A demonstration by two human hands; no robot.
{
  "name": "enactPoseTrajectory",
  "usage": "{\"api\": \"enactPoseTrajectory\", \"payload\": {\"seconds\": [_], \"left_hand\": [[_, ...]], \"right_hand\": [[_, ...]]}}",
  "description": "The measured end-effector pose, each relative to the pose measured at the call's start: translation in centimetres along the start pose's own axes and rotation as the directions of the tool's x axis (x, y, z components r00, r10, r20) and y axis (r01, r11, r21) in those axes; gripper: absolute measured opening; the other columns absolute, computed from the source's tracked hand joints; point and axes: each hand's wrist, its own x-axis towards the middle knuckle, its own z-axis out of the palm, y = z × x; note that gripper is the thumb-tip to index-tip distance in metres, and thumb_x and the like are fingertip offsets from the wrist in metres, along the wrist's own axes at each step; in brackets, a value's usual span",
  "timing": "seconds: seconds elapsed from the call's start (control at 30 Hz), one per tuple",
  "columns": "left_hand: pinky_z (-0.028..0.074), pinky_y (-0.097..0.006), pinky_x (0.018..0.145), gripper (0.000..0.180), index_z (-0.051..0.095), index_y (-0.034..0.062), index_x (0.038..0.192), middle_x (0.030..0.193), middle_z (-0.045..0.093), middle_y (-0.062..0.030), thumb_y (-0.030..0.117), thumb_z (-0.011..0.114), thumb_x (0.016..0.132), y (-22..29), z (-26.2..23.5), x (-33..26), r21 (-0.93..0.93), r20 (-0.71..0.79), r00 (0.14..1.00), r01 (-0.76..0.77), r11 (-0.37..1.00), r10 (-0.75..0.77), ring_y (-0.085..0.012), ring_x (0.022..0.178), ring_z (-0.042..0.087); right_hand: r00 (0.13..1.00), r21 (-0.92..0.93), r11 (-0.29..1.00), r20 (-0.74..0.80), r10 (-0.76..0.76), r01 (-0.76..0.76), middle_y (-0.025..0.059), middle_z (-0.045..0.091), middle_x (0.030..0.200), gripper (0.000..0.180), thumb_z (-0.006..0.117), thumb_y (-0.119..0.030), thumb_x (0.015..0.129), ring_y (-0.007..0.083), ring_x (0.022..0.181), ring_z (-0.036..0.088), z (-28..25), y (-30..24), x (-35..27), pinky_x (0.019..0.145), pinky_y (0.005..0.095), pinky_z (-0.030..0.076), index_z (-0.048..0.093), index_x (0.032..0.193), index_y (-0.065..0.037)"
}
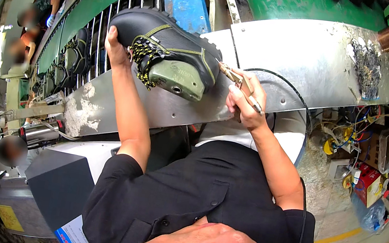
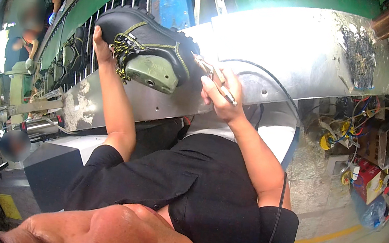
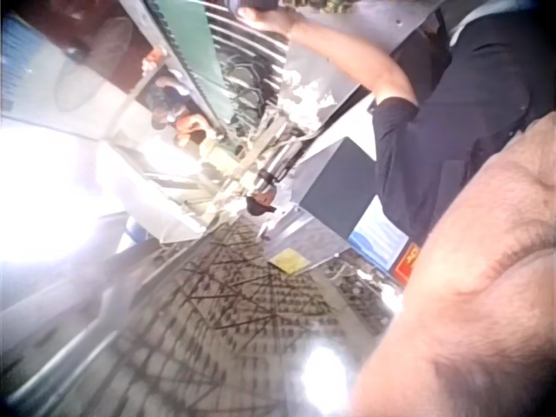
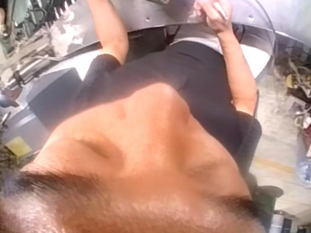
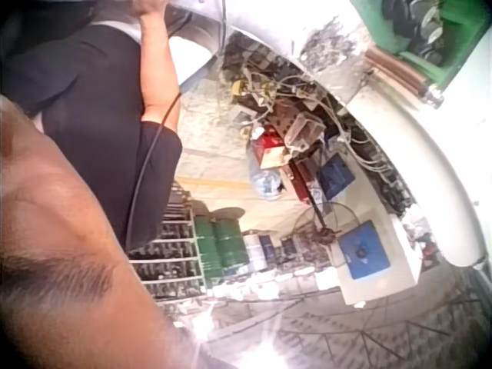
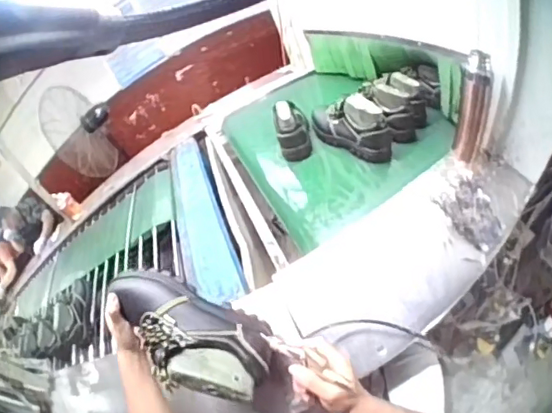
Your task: The person picks up shoes from a conveyor belt, uses a handheld spray tool to apply a coating to the outsoles and sides, and returns each shoe to the belt.
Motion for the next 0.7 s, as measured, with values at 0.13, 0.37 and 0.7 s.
{"api": "enactPoseTrajectory", "payload": {"seconds": [0.13,0.37,0.7], "left_hand": [[0.055,-0.033,0.077,0.043,0.056,-0.0002,0.118,0.104,0.065,-0.0096,0.035,0.055,0.093,0.1,-3.4,-4.1,-0.067,-0.191,0.975,0.102,0.993,-0.113,-0.0202,0.089,0.066],[0.051,-0.031,0.075,0.036,0.056,0.0029,0.116,0.107,0.064,-0.0068,0.033,0.055,0.096,1.0,-7.5,-14.2,0.066,-0.362,0.856,0.418,0.906,-0.369,-0.0167,0.092,0.063],[0.063,-0.036,0.069,0.052,0.044,-0.0060,0.130,0.117,0.063,-0.0219,0.036,0.044,0.100,5.8,-3.3,-24.6,0.093,-0.107,0.621,0.784,0.614,-0.777,-0.0361,0.094,0.069]], "right_hand": [[0.999,0.083,0.996,-0.033,0.043,-0.040,0.0030,0.048,0.065,0.034,0.056,-0.009,0.092,0.0099,0.050,0.046,1.0,0.3,0.9,0.047,0.0248,0.038,0.047,0.122,0.004],[0.998,0.081,0.996,-0.055,0.029,-0.025,0.0014,0.051,0.068,0.032,0.057,-0.010,0.092,0.0075,0.051,0.047,2.8,1.7,2.5,0.047,0.0223,0.038,0.050,0.120,0.002],[0.998,-0.011,1.000,-0.065,-0.010,0.010,0.0012,0.050,0.065,0.034,0.056,-0.008,0.092,0.0064,0.049,0.045,3.3,2.9,1.5,0.046,0.0224,0.035,0.046,0.124,0.000]]}}
